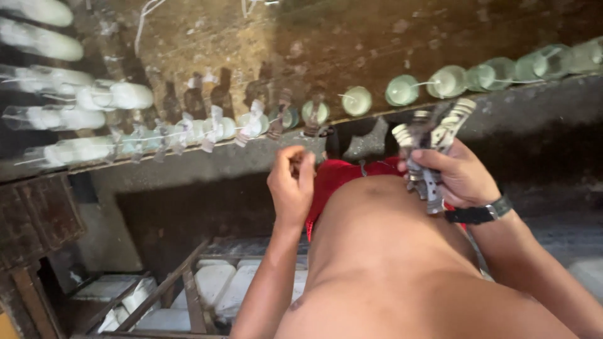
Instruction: The person is seen adjusting and securing wicks inside glass jars as part of a candle-making process.
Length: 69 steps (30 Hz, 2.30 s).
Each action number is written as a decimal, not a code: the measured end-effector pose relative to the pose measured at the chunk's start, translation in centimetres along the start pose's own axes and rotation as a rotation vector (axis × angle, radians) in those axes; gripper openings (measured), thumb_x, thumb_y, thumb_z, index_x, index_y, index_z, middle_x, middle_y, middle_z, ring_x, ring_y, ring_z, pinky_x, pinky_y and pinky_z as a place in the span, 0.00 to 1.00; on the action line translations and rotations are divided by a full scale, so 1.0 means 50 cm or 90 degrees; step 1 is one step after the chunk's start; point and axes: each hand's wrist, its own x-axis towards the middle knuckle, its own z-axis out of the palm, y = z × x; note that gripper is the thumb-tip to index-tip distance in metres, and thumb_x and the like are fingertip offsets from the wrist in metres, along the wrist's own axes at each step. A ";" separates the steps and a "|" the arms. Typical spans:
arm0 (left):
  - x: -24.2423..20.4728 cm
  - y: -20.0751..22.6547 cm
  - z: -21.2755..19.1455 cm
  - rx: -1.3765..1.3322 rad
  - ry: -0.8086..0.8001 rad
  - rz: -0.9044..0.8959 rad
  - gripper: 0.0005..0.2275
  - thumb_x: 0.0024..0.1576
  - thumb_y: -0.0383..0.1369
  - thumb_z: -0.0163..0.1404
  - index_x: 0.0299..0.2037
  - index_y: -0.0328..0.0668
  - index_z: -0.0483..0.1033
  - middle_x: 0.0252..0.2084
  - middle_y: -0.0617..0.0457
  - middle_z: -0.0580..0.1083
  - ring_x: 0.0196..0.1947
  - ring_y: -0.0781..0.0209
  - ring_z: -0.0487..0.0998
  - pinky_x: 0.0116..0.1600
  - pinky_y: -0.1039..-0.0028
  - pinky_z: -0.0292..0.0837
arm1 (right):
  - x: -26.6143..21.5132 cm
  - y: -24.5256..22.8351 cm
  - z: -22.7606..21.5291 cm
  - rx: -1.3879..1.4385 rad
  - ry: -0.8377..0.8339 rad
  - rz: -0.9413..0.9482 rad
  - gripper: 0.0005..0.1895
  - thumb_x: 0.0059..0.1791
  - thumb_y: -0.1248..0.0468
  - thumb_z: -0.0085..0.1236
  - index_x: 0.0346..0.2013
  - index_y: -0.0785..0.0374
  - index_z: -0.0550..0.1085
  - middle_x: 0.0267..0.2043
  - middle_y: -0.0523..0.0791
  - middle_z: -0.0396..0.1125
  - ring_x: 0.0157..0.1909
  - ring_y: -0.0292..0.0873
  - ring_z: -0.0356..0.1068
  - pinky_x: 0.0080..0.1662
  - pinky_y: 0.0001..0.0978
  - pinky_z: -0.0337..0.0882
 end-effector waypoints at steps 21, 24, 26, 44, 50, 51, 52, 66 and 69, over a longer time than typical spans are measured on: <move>-0.042 0.061 0.132 0.026 -0.069 0.297 0.07 0.53 0.24 0.43 0.40 0.40 0.70 0.37 0.48 0.68 0.34 0.56 0.72 0.40 0.73 0.68 | -0.049 -0.064 -0.102 -0.050 0.009 -0.048 0.06 0.41 0.70 0.47 0.32 0.68 0.64 0.33 0.49 0.65 0.32 0.44 0.69 0.30 0.26 0.69; -0.041 0.057 0.147 -0.102 0.035 -0.019 0.04 0.51 0.27 0.43 0.32 0.36 0.69 0.21 0.50 0.71 0.19 0.65 0.75 0.27 0.80 0.73 | -0.045 -0.064 -0.139 -0.043 0.012 -0.047 0.06 0.41 0.70 0.47 0.32 0.65 0.63 0.33 0.49 0.64 0.32 0.43 0.69 0.31 0.25 0.71; -0.030 0.038 0.158 -0.272 0.060 -0.194 0.05 0.50 0.28 0.45 0.30 0.33 0.69 0.22 0.48 0.70 0.18 0.63 0.74 0.24 0.79 0.71 | -0.049 -0.068 -0.142 -0.062 0.020 -0.047 0.06 0.42 0.69 0.47 0.32 0.66 0.63 0.32 0.48 0.64 0.32 0.42 0.68 0.29 0.24 0.71; 0.023 0.017 0.184 -0.632 0.118 -0.406 0.08 0.48 0.29 0.49 0.33 0.34 0.66 0.24 0.47 0.70 0.21 0.61 0.73 0.20 0.81 0.68 | -0.044 -0.082 -0.154 -0.088 0.011 -0.061 0.09 0.42 0.67 0.48 0.34 0.66 0.63 0.31 0.46 0.63 0.31 0.39 0.68 0.26 0.21 0.69; 0.018 0.018 0.185 -0.632 0.114 -0.429 0.07 0.49 0.30 0.49 0.32 0.34 0.67 0.25 0.48 0.71 0.21 0.62 0.73 0.21 0.82 0.68 | -0.043 -0.083 -0.150 -0.078 0.016 -0.052 0.10 0.41 0.67 0.48 0.35 0.65 0.63 0.31 0.46 0.63 0.31 0.40 0.67 0.26 0.21 0.68; 0.019 0.019 0.186 -0.630 0.112 -0.431 0.08 0.48 0.30 0.49 0.33 0.34 0.67 0.25 0.48 0.71 0.21 0.63 0.73 0.21 0.82 0.68 | -0.043 -0.084 -0.148 -0.070 0.005 -0.055 0.09 0.41 0.68 0.47 0.36 0.64 0.62 0.31 0.47 0.63 0.31 0.42 0.67 0.25 0.21 0.67; 0.019 0.013 0.190 -0.631 0.111 -0.430 0.08 0.48 0.30 0.49 0.33 0.34 0.67 0.25 0.48 0.71 0.21 0.63 0.73 0.21 0.82 0.68 | -0.044 -0.085 -0.145 -0.070 0.006 -0.056 0.09 0.41 0.68 0.47 0.36 0.64 0.62 0.31 0.47 0.63 0.31 0.42 0.67 0.25 0.21 0.67; 0.014 -0.030 0.204 -0.504 0.004 -0.428 0.06 0.49 0.29 0.48 0.31 0.31 0.71 0.23 0.49 0.70 0.18 0.63 0.72 0.20 0.81 0.69 | -0.047 -0.083 -0.131 -0.143 0.058 -0.002 0.12 0.41 0.67 0.48 0.39 0.60 0.64 0.27 0.41 0.60 0.26 0.35 0.63 0.18 0.16 0.61; 0.003 -0.028 0.197 -0.474 0.045 -0.490 0.09 0.51 0.33 0.46 0.32 0.32 0.70 0.23 0.47 0.71 0.17 0.65 0.71 0.18 0.83 0.66 | -0.051 -0.081 -0.134 -0.157 0.024 -0.037 0.19 0.41 0.66 0.48 0.45 0.62 0.62 0.29 0.43 0.62 0.26 0.35 0.65 0.19 0.15 0.63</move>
